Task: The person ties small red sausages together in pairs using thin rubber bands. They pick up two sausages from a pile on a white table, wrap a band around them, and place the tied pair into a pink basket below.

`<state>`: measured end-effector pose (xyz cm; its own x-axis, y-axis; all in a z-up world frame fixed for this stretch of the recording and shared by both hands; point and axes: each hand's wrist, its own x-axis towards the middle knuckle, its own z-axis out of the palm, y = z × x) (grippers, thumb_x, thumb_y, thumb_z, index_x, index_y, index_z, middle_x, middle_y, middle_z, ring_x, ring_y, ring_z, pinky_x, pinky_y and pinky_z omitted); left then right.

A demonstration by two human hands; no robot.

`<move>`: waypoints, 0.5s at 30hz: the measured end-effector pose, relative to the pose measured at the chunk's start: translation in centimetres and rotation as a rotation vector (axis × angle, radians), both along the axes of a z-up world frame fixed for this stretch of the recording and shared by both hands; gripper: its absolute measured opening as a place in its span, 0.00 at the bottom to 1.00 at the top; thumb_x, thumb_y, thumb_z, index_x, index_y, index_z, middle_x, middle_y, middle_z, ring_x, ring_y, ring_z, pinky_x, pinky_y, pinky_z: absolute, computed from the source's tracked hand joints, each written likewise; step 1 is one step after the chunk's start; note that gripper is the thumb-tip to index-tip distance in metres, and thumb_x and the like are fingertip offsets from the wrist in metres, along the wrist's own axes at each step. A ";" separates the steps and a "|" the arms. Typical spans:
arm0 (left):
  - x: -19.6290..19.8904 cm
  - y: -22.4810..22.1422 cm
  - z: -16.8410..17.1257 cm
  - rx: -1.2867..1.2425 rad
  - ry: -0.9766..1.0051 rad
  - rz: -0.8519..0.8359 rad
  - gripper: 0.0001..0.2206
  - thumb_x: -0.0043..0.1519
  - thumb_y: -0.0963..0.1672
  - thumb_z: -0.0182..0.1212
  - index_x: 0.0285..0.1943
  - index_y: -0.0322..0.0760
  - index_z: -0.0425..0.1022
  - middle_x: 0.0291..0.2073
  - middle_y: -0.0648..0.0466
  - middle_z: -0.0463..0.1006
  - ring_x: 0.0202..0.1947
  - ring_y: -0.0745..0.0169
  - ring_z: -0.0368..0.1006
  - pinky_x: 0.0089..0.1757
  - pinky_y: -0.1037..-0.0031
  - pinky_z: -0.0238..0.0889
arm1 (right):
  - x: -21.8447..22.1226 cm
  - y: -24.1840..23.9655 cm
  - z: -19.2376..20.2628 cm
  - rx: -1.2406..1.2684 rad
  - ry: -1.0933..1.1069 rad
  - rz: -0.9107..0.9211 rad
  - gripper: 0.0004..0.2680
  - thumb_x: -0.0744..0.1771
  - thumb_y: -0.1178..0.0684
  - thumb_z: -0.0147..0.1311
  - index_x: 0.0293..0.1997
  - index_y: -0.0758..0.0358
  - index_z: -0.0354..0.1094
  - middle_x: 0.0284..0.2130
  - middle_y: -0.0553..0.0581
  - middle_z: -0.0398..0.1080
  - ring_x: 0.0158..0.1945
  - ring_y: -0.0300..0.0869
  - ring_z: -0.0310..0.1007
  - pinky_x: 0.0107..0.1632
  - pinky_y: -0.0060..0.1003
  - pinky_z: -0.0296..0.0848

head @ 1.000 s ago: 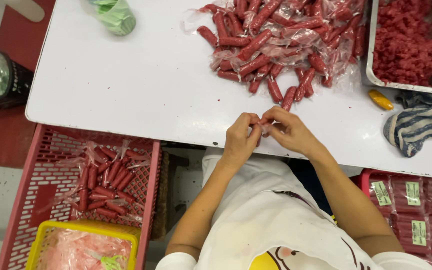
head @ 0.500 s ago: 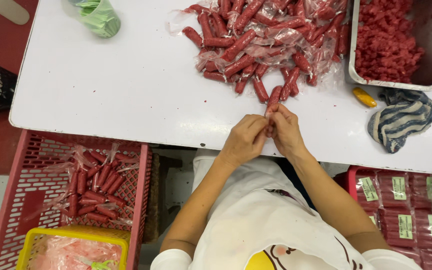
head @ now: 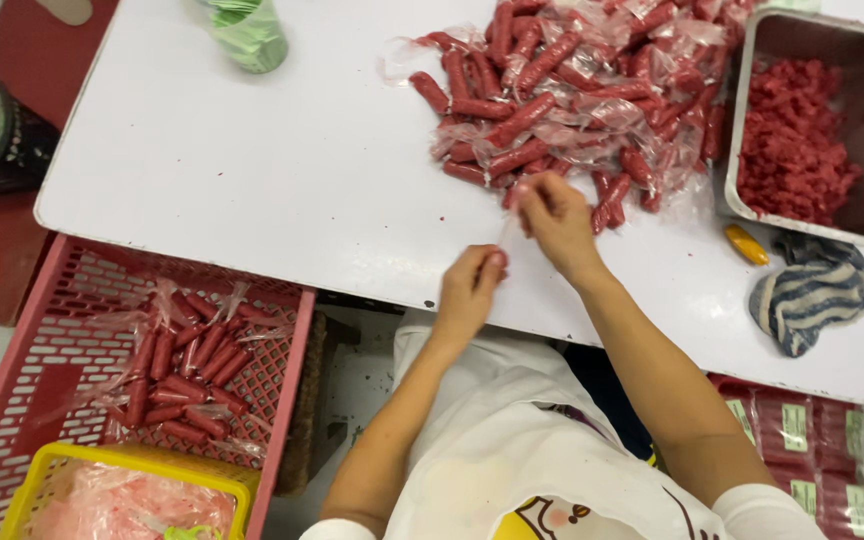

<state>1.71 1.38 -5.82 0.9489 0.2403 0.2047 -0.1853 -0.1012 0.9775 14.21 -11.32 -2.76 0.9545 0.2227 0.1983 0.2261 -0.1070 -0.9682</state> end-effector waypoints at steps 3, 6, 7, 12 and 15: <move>-2.7 6.8 4.1 0.217 0.068 0.158 0.07 0.70 0.40 0.52 0.49 0.32 0.76 0.37 0.39 0.78 0.38 0.38 0.80 0.39 0.59 0.75 | 1.5 3.7 2.7 -0.451 -0.568 0.085 0.05 0.72 0.51 0.55 0.44 0.61 0.71 0.32 0.60 0.70 0.38 0.54 0.75 0.42 0.45 0.75; -6.8 14.5 4.8 0.886 0.199 0.429 0.06 0.66 0.37 0.56 0.48 0.29 0.78 0.36 0.38 0.77 0.36 0.34 0.77 0.38 0.50 0.70 | 5.4 6.4 2.9 -0.796 -1.019 -0.032 0.09 0.69 0.50 0.60 0.49 0.65 0.70 0.41 0.60 0.68 0.45 0.52 0.71 0.44 0.42 0.76; -7.6 15.7 4.3 0.889 0.204 0.434 0.06 0.66 0.37 0.56 0.48 0.29 0.78 0.36 0.38 0.77 0.36 0.34 0.77 0.38 0.50 0.70 | 6.7 6.9 1.8 -0.790 -1.018 -0.027 0.09 0.69 0.50 0.60 0.49 0.65 0.70 0.41 0.60 0.68 0.45 0.52 0.71 0.44 0.42 0.76; -7.2 15.7 6.9 1.268 0.328 0.655 0.15 0.61 0.43 0.67 0.56 0.36 0.80 0.51 0.38 0.76 0.48 0.34 0.75 0.46 0.49 0.66 | 5.3 7.6 4.5 -0.875 -0.785 0.083 0.06 0.67 0.55 0.57 0.37 0.68 0.67 0.35 0.63 0.66 0.29 0.61 0.74 0.29 0.55 0.74; -3.5 10.6 9.0 0.598 -0.011 0.271 0.15 0.68 0.38 0.55 0.62 0.21 0.71 0.55 0.26 0.71 0.58 0.19 0.68 0.57 0.45 0.60 | 4.2 5.9 4.1 -0.394 -0.361 0.206 0.05 0.69 0.52 0.58 0.46 0.57 0.69 0.32 0.58 0.70 0.31 0.54 0.74 0.32 0.43 0.70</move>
